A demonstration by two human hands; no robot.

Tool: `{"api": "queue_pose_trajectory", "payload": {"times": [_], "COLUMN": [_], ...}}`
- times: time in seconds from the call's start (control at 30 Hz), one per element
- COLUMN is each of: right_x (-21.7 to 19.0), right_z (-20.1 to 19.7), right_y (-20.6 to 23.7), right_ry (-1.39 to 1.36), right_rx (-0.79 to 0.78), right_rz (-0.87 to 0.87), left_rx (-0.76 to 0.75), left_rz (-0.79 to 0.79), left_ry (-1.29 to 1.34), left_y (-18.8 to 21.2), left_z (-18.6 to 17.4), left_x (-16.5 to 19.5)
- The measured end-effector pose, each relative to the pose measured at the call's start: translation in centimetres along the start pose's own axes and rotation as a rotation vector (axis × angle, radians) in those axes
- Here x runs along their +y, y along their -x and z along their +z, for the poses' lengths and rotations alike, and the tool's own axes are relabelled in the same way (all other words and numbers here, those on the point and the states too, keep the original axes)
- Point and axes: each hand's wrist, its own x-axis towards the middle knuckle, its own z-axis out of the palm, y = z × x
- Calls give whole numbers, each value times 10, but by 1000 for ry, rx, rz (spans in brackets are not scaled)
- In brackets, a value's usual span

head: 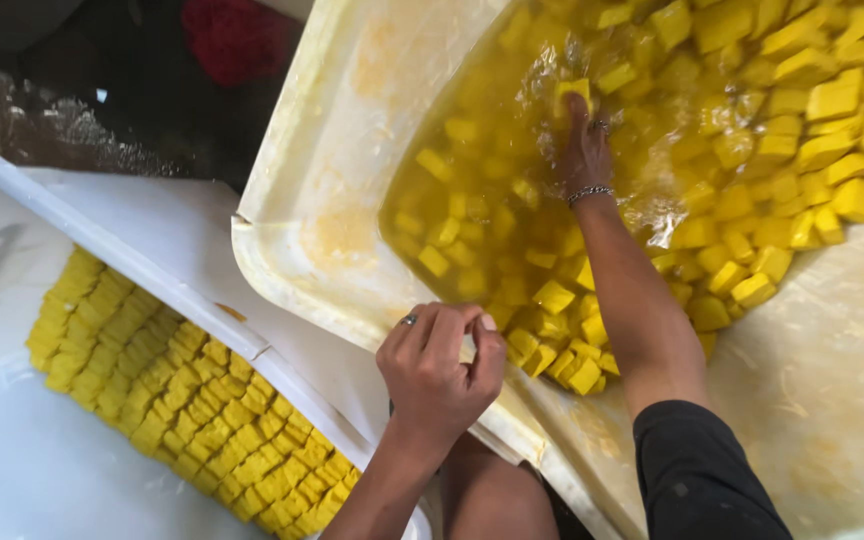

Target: The person sits on the floor and transfers yellow tofu blocks by hand from a water-filled bin into a white bin, arranging them in neat rows. They repeatedly pick blocks from the water, place them into the grid, and occasionally handle clumps of blocks to fill gaps.

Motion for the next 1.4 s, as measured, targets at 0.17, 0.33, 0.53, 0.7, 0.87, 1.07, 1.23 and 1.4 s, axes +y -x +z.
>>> {"api": "queue_pose_trajectory", "payload": {"times": [0.17,0.33,0.53,0.7,0.87,1.07,1.23,1.4], "right_x": [15,18,27,-17,-153,-365,-457,-446], "right_z": [8,2,-23,-67,-131,-136,-30,24], "right_y": [14,-5,-15,-8,-18,27,169,306], "right_ry": [56,213,-577,-1227,-1256,158,-290,-113], "right_rx": [-206,-39,-94,-106,-255,-534,-800,-1192], "right_rz": [191,-102,150,430,146,-295,-866,-958], "left_rx": [19,16,40,69,133,181,590,616], "left_rz": [43,45,47,53,12,-327,-684,-921], "left_ry": [2,1,33,27,135,749,453,273], "left_y": [0,-1,-3,-3,0,86,235,339], "left_z": [0,-1,0,8,6,-60,-190,-220], "left_x": [0,0,0,-2,-1,-54,-192,-230]}}
